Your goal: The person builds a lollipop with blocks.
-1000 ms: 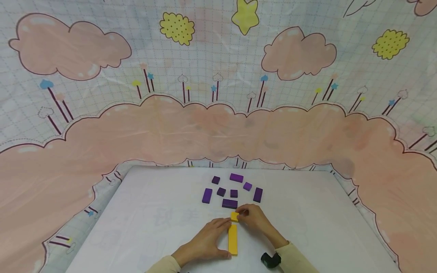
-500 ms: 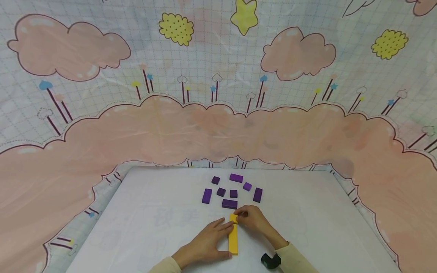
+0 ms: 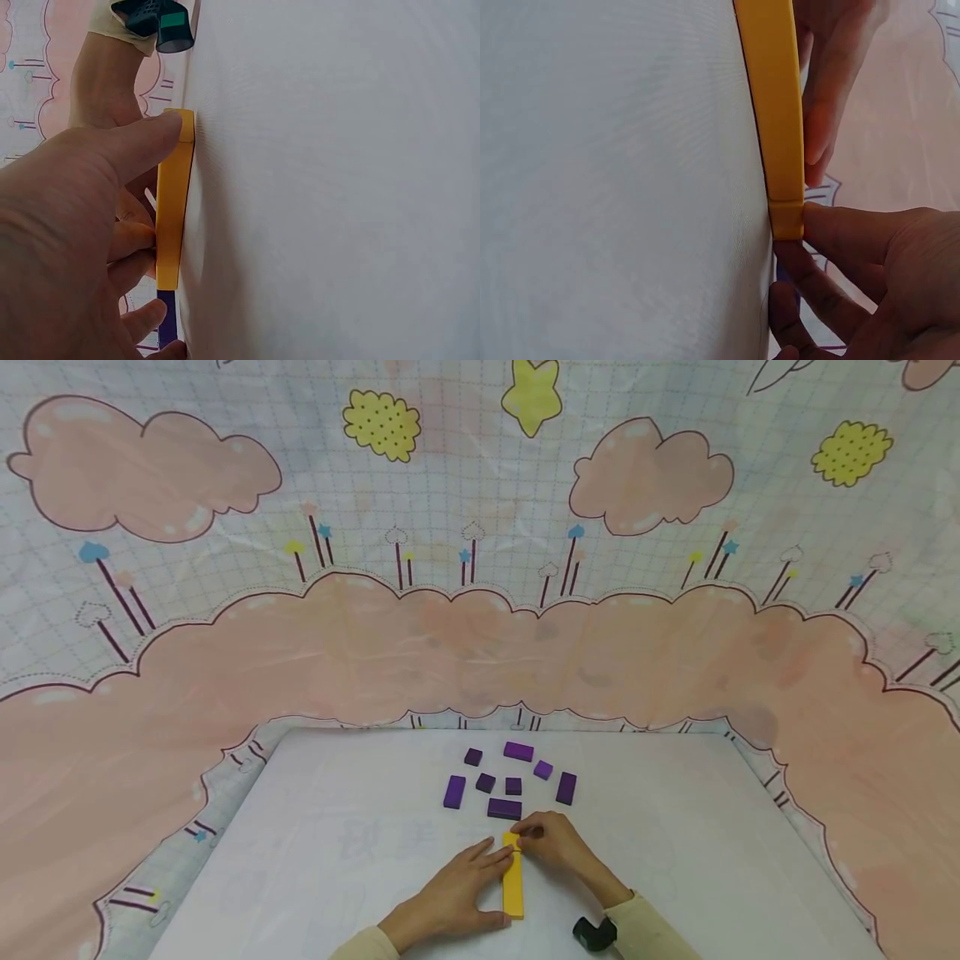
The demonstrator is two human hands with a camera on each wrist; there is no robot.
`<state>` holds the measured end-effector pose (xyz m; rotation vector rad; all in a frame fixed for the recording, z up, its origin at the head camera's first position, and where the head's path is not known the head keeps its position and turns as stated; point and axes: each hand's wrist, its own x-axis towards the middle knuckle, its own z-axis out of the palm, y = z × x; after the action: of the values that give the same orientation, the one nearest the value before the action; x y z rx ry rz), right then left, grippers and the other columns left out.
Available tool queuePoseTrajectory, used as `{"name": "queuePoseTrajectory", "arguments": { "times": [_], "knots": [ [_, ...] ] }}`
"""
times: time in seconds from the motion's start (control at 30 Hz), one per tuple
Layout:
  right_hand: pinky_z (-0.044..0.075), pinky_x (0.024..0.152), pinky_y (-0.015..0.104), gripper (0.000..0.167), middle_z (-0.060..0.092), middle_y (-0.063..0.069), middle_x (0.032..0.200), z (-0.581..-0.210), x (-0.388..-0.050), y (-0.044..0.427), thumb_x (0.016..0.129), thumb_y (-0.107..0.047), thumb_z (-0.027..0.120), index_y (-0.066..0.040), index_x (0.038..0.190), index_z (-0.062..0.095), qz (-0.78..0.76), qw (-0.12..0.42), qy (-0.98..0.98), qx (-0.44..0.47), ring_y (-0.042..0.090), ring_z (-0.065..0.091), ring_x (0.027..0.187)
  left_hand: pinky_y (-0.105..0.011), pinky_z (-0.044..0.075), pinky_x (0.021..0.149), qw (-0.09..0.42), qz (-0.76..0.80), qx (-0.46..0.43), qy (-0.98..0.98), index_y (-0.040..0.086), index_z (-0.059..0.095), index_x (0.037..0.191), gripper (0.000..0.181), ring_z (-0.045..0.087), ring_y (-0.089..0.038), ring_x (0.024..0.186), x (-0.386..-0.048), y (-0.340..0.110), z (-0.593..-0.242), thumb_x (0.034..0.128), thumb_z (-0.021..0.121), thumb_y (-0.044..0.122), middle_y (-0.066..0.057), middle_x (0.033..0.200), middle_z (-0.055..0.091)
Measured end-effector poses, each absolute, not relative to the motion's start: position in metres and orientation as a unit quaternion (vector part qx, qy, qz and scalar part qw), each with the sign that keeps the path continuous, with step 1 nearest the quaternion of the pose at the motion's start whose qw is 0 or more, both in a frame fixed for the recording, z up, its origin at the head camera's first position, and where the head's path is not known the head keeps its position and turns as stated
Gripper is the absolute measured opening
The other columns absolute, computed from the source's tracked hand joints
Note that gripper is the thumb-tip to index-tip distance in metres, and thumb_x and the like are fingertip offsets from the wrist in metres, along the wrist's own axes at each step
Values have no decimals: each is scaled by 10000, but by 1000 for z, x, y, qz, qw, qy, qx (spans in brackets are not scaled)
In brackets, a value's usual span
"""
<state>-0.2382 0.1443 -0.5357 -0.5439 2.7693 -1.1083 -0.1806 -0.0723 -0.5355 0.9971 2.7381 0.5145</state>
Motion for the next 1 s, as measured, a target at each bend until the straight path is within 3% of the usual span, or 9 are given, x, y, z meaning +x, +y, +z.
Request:
{"name": "queuePoseTrajectory", "arguments": {
  "times": [0.5,1.0],
  "knots": [
    [480,709,208,161,725,-24,941,-535,-239,145,884,-129,713,-143,1032,774,-363,58,913,-177,92,552,806,-481,345,1181,66,162,347,921,195,454,1479,787,393,-249,1441,-179,-72,-535,837,670,596,92,1564,395],
    [474,714,227,161,718,-30,909,-537,-239,144,881,-151,722,-149,1032,778,-359,50,914,-180,98,549,802,-468,323,1196,71,162,339,924,223,449,1482,788,384,-253,1446,-181,-72,-539,835,655,624,105,1567,383]
  ]
}}
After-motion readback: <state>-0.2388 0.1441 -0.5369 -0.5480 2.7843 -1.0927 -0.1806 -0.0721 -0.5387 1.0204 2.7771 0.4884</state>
